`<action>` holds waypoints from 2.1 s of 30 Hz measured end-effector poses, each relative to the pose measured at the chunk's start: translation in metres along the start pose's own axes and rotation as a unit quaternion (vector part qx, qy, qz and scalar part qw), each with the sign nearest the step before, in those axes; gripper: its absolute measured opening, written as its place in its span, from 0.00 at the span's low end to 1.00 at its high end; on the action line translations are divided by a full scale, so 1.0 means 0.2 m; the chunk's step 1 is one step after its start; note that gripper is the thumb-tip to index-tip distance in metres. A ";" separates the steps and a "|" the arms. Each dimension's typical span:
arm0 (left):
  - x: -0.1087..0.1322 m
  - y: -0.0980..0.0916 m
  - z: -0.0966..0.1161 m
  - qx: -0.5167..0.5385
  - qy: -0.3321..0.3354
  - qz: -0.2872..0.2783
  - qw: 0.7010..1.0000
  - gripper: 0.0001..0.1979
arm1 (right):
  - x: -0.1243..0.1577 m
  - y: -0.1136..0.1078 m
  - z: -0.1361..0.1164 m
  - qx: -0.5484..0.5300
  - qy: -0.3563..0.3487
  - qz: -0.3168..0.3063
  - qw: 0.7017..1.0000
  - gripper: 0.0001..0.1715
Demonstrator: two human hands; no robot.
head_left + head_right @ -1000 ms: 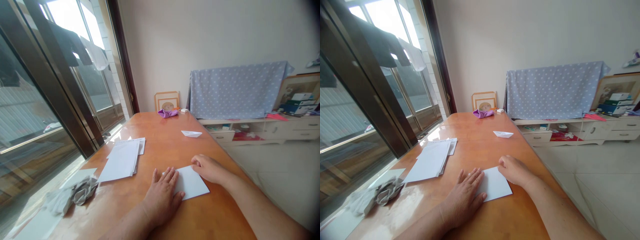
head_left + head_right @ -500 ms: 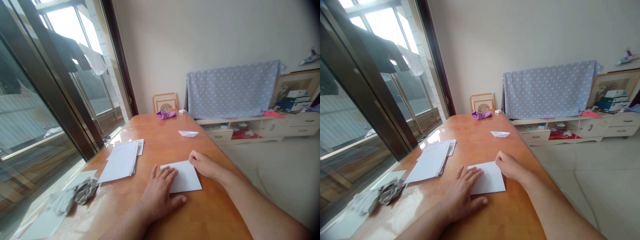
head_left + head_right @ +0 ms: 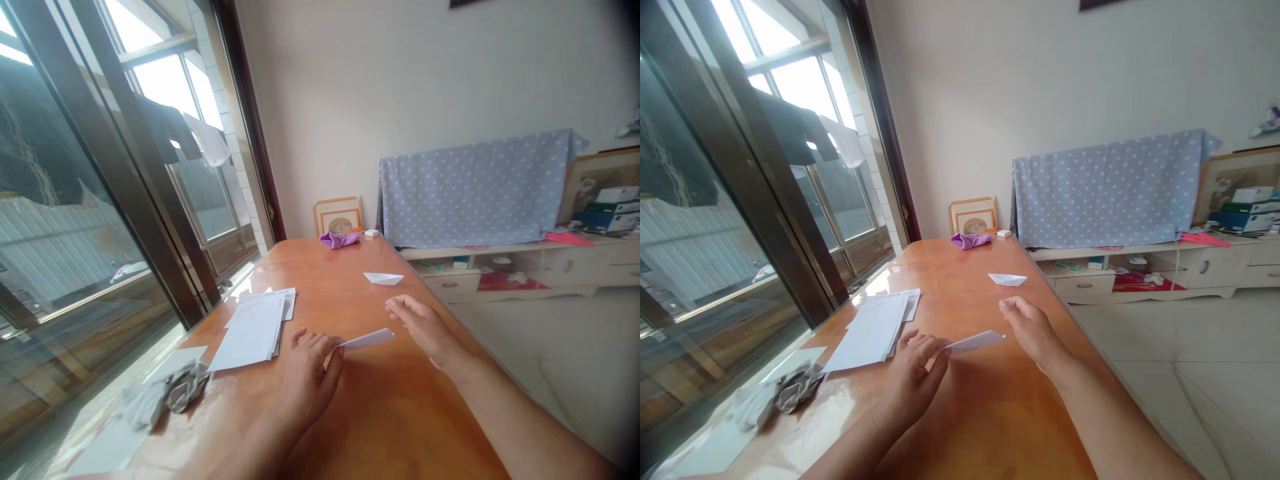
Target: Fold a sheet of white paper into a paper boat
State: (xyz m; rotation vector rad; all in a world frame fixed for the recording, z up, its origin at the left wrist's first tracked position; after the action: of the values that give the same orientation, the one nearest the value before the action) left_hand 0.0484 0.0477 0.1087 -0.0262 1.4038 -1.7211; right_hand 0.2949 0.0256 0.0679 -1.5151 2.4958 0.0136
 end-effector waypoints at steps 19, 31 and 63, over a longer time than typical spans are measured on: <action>-0.05 0.37 -0.12 0.286 -0.184 -0.306 0.889 0.11 | 0.16 0.28 -0.05 0.101 -0.021 -0.238 0.966 0.11; -0.05 0.38 -0.11 0.252 -0.161 -0.253 0.920 0.10 | 0.19 0.37 0.04 0.141 -0.021 -0.262 0.954 0.06; -0.07 0.28 -0.20 0.283 -0.171 -0.232 0.915 0.11 | 0.17 0.30 0.02 0.066 0.033 -0.266 0.961 0.15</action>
State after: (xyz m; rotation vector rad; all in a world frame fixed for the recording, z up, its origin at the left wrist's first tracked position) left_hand 0.0697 0.0889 0.0560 -0.3478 0.6329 -2.3273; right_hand 0.2280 0.0245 0.0521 -2.0961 2.0033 -0.2881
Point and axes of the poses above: each hand's wrist, its own x-axis away from the middle knuckle, its own y-axis out of the palm, z = x × y, the point moved 9 cm from there along -x, towards the middle knuckle, and after that the axes turned 9 degrees about -x, right-handed, at the moved point
